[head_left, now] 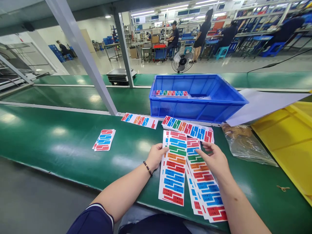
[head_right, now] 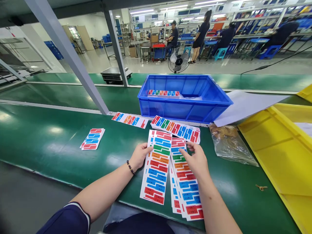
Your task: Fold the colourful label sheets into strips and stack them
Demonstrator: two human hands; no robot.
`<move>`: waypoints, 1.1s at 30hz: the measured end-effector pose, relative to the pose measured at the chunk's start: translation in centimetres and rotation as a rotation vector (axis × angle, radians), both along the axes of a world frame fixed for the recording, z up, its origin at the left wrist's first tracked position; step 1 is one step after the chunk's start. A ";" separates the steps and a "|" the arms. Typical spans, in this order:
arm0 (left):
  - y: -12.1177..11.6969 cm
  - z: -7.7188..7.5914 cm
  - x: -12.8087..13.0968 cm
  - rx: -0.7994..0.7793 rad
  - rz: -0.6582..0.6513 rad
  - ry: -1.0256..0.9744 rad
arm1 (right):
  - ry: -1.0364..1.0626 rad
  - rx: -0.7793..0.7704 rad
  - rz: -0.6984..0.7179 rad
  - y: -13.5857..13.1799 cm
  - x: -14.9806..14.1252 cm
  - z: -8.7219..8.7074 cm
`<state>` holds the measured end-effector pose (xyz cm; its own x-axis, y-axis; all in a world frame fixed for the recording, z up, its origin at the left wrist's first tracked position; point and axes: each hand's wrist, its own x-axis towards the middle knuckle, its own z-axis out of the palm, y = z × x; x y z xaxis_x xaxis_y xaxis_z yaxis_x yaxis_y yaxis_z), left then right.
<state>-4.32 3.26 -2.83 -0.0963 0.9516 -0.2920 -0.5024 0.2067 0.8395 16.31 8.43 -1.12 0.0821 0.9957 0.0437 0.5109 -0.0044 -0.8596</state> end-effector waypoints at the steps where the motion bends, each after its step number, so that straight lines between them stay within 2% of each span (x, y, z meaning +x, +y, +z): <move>1: -0.1 0.1 0.1 0.001 -0.011 -0.002 | 0.014 -0.034 0.058 -0.3 -0.5 0.1; 3: -0.2 0.2 0.1 -0.001 -0.036 -0.006 | 0.132 -0.179 0.234 -0.9 -1.5 0.2; 5: -0.2 0.2 0.2 -0.001 -0.048 -0.015 | 0.262 -0.292 0.336 -1.2 -1.8 0.5; 8: -0.2 0.2 0.1 0.000 -0.024 -0.036 | 0.337 -0.302 0.297 -0.8 -0.9 0.8; 13: -0.1 0.5 0.1 -0.016 0.041 -0.057 | 0.245 -0.347 0.282 0.5 1.8 0.9; 17: -0.2 0.7 0.2 -0.012 0.051 -0.058 | 0.008 -0.116 0.053 0.3 1.0 1.4; 19: -0.2 0.7 0.3 -0.004 0.049 -0.051 | -0.010 -0.093 0.101 -0.4 -0.3 1.8; 21: -0.3 0.6 0.4 0.009 0.040 -0.039 | 0.043 -0.154 0.240 -1.2 -1.7 2.1; 23: -0.4 0.5 0.5 0.026 0.027 -0.020 | 0.114 -0.213 0.319 -1.8 -2.8 2.2; 28: -0.6 0.5 0.5 0.037 -0.008 -0.006 | 0.323 -0.290 0.330 -2.0 -3.5 1.6; 33: -0.6 0.6 0.3 0.056 -0.050 -0.043 | 0.376 -0.343 0.332 -1.7 -2.8 1.8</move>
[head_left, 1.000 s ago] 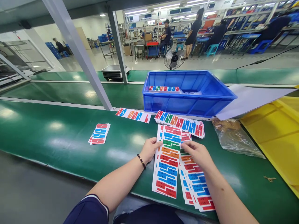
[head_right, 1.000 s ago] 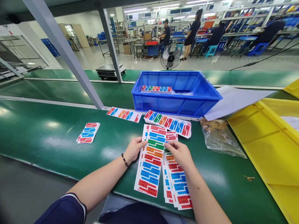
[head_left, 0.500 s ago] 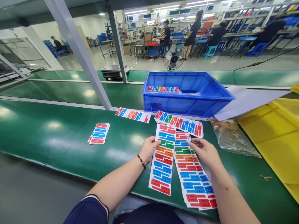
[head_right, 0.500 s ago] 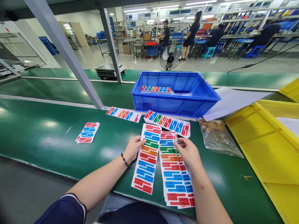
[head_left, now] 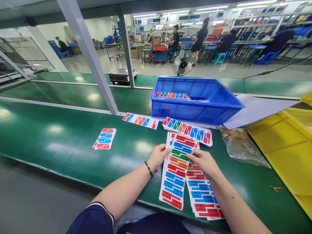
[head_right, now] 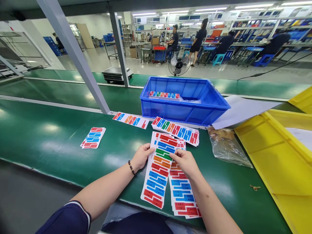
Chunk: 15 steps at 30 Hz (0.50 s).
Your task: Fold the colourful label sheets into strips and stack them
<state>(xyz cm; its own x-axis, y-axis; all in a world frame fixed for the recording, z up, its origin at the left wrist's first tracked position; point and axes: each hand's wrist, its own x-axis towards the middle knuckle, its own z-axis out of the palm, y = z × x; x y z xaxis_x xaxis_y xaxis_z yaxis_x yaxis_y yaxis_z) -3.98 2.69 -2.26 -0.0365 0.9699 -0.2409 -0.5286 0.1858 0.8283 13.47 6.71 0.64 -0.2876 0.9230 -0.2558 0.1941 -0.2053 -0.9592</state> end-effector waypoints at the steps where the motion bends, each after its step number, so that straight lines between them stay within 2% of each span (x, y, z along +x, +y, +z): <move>1: 0.0 0.0 -0.1 -0.001 -0.001 0.007 | 0.016 -0.029 0.005 0.0 0.2 0.1; 6: 0.2 -0.2 -0.2 -0.025 0.041 0.082 | 0.054 -0.125 0.016 0.2 0.7 0.0; 11: 0.2 0.0 -0.2 -0.032 0.060 0.085 | 0.038 -0.100 0.042 0.5 0.9 -0.1; 15: 0.5 0.0 -0.5 -0.033 0.135 0.068 | 0.015 -0.080 0.058 1.6 3.1 0.8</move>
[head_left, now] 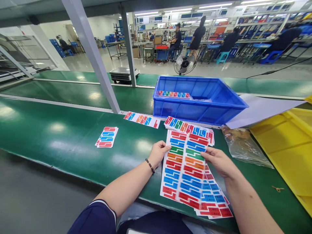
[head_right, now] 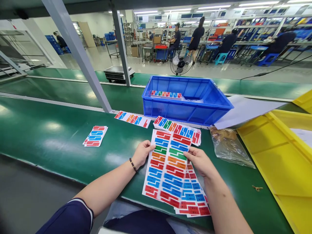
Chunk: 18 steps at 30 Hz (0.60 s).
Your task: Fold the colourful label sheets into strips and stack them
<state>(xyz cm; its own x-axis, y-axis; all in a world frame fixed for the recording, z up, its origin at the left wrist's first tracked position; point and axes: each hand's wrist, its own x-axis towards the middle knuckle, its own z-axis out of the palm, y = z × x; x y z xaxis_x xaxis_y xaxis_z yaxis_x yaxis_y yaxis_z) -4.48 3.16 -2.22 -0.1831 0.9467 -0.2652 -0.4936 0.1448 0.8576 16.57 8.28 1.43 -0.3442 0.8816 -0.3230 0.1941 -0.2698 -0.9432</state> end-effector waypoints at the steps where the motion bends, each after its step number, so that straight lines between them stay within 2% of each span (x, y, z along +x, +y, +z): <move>1: 0.1 0.0 -0.1 0.001 0.011 -0.005 | -0.032 0.005 0.020 0.4 0.7 0.2; 3: 0.1 -0.1 -0.1 -0.004 0.016 -0.016 | -0.153 0.054 0.017 0.9 1.8 0.3; 5: 0.1 -0.2 0.0 -0.013 0.010 -0.022 | -0.333 0.211 -0.104 1.0 1.9 0.2; 7: 0.0 -0.2 0.2 -0.014 -0.004 -0.022 | -0.459 0.384 -0.221 0.5 0.9 -0.1; 8: -0.1 -0.2 0.2 -0.010 -0.014 -0.021 | -0.471 0.431 -0.228 0.0 0.1 -0.3; 12: -0.3 0.2 0.4 0.015 -0.050 -0.014 | -0.278 0.320 -0.032 -1.4 -3.1 -0.9; 18: -0.3 0.3 0.3 0.006 -0.097 -0.035 | -0.201 0.282 -0.063 -1.2 -3.3 -1.4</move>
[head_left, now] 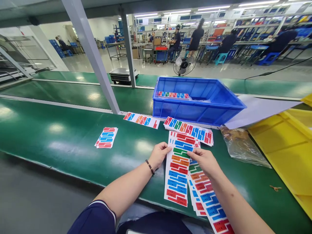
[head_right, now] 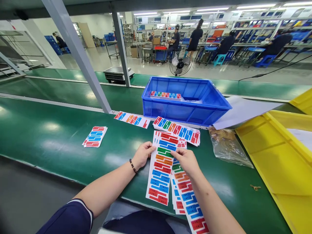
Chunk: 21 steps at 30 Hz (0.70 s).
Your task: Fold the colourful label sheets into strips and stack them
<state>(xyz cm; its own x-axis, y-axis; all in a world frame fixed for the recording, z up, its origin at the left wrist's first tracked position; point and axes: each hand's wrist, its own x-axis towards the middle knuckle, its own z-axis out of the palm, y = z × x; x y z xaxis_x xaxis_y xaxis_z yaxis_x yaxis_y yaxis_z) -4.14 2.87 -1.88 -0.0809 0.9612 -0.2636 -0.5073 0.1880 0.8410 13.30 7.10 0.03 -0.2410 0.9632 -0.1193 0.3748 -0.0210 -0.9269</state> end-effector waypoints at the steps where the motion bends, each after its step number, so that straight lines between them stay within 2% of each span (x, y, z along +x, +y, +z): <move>1: 0.0 -0.1 0.0 -0.002 -0.001 0.000 | 0.001 -0.010 0.005 0.1 0.2 0.0; 10: 0.4 -0.4 -0.4 -0.030 0.070 0.001 | 0.101 -0.217 0.043 1.1 2.6 1.6; 14: 0.5 -0.5 -0.4 -0.035 0.080 -0.002 | 0.075 -0.245 0.044 2.1 4.4 1.9; 17: 0.5 -0.6 -0.4 -0.039 0.083 -0.004 | 0.050 -0.265 0.094 2.6 5.0 1.8; 19: 0.4 -0.6 -0.4 -0.039 0.087 -0.008 | -0.023 -0.201 0.062 2.7 4.9 1.5; 21: 0.4 -0.6 -0.3 -0.039 0.088 -0.011 | -0.157 -0.022 -0.099 2.5 4.2 1.3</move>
<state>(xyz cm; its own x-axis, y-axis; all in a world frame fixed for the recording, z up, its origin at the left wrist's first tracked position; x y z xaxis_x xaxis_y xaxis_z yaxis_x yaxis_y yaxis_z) -4.46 3.28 -2.44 -0.1612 0.9396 -0.3020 -0.5327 0.1748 0.8281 17.49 9.60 1.32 -0.1215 0.9780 -0.1697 0.5097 -0.0852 -0.8561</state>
